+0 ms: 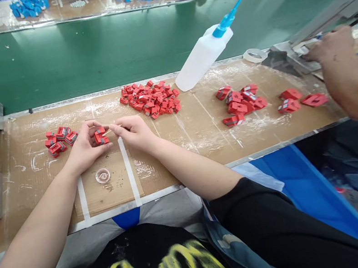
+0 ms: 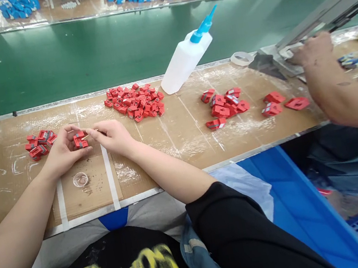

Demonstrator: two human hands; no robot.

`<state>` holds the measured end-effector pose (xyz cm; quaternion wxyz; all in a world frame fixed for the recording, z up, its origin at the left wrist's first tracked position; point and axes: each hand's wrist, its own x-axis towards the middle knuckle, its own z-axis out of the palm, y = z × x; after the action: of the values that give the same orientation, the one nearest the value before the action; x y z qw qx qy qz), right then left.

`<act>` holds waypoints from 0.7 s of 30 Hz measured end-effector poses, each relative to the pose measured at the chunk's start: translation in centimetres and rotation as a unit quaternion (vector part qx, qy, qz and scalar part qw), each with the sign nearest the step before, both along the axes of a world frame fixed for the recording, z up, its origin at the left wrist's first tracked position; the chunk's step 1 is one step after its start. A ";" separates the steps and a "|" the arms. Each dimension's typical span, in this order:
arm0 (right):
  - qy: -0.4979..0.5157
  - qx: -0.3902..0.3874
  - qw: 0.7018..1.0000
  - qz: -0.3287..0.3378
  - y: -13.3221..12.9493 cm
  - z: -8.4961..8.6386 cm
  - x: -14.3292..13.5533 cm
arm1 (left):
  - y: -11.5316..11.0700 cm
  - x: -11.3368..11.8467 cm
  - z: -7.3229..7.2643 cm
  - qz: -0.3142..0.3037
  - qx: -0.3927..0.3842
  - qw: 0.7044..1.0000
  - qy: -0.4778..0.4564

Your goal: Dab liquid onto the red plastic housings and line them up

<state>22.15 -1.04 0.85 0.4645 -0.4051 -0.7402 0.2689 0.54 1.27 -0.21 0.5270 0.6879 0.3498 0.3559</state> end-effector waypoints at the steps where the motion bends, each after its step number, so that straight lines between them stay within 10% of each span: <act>1: 0.007 0.006 1.000 0.012 -0.3 0.3 0.1 | 0.2 -0.1 0.2 0.022 0.020 1.000 -0.010; 7: -0.189 -0.033 0.952 0.237 -3.2 1.6 -2.2 | 2.7 -3.3 2.5 0.314 0.275 0.898 -0.138; 12: -0.388 -0.037 0.908 0.157 -3.2 2.8 -3.7 | 3.1 -5.3 3.5 0.411 0.326 0.835 -0.164; 21: -0.465 -0.033 0.865 -0.183 7.7 2.7 4.0 | 1.3 -2.4 1.4 0.275 0.147 0.939 -0.148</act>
<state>26.16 6.67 3.53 0.0933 -0.6267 -0.7735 -0.0162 -1.83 2.60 1.16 0.3477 0.5744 0.3873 0.6318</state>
